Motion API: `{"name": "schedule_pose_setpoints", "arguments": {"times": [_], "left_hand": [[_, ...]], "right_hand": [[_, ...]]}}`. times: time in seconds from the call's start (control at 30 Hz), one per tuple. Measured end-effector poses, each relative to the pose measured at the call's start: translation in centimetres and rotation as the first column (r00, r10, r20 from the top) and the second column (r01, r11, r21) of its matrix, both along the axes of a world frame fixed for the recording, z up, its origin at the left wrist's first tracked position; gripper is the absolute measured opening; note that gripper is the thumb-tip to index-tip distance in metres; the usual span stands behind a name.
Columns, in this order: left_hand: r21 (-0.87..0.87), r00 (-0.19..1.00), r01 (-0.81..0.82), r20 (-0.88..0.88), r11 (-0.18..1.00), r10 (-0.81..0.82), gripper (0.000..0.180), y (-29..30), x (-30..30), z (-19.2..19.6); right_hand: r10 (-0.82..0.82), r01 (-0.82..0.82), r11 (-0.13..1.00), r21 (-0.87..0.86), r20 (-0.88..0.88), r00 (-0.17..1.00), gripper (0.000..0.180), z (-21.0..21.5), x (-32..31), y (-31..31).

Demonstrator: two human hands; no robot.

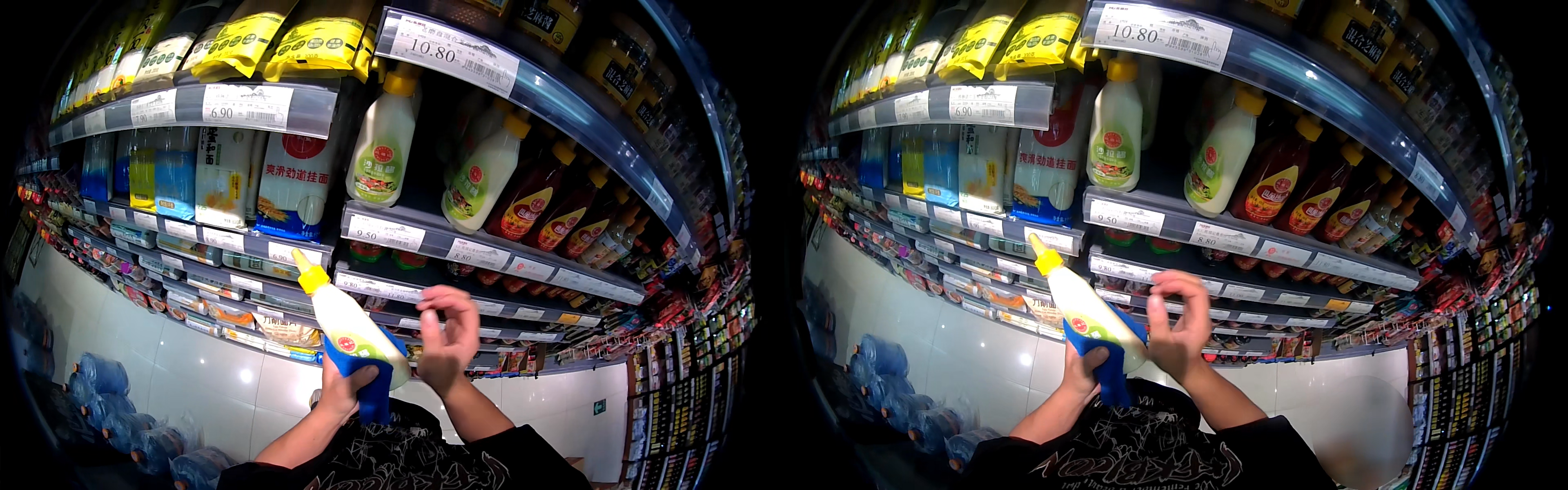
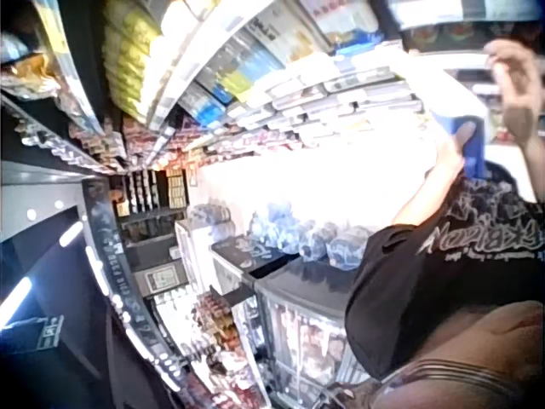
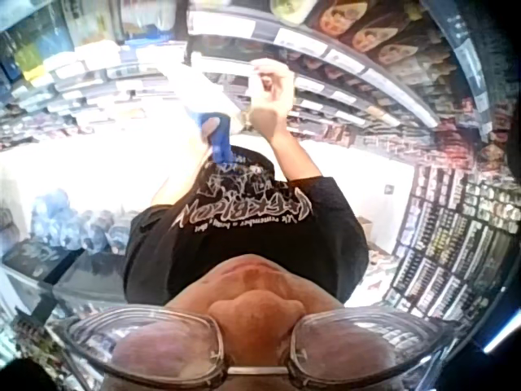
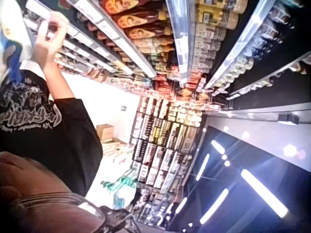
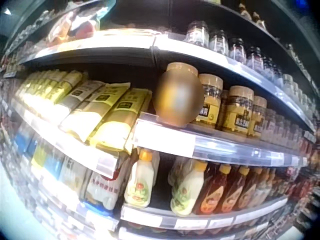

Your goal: The person wipes the labels and bodies of various condiment bottles on a grocery store shelf using a blue cloth. They handle multiple bottles of sauces and dressings, cleaning them one by one before placing them back on the shelf.

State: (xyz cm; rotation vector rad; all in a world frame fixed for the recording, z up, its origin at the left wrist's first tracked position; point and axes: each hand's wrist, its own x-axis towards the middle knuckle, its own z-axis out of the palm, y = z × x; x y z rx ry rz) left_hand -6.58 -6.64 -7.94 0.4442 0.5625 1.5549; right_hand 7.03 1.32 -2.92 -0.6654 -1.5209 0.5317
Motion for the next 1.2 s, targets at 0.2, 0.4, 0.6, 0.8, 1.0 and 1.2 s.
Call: {"name": "schedule_pose_setpoints", "arguments": {"times": [0.2, 0.4, 0.6, 0.8, 1.0, 1.2], "left_hand": [[-0.039, 0.992, 0.061, -0.111, 0.997, -0.065, 0.068, -1.1, -0.9, -1.3], [-0.033, 0.971, 0.164, -0.171, 0.986, -0.167, 0.066, -1.4, -1.4, -1.4], [-0.026, 0.972, 0.170, -0.163, 0.985, -0.172, 0.065, -0.9, -2.0, -1.6], [-0.041, 0.968, 0.183, -0.169, 0.982, -0.187, 0.063, -0.8, -1.8, -1.8], [0.004, 0.964, 0.224, -0.145, 0.975, -0.221, 0.063, -0.4, -1.4, -2.7], [-0.024, 0.959, 0.256, -0.118, 0.966, -0.257, 0.061, -0.2, -0.7, -2.8]], "right_hand": [[-0.603, 0.610, 0.788, 0.084, 0.309, 0.735, 0.073, 13.7, 0.8, 6.8], [-0.576, 0.695, 0.713, 0.092, 0.642, 0.507, 0.054, 16.3, 1.9, 11.5], [-0.245, 0.368, 0.915, -0.165, 0.496, 0.833, 0.055, 15.0, 3.0, 13.5], [0.044, 0.033, 0.969, -0.246, 0.301, 0.953, 0.060, 15.2, 2.4, 14.1], [-0.425, 0.496, 0.868, -0.013, 0.499, 0.755, 0.038, 16.6, 4.1, 14.4], [-0.552, 0.607, 0.690, 0.395, 0.829, 0.087, 0.041, 20.2, 4.2, 20.0]]}}
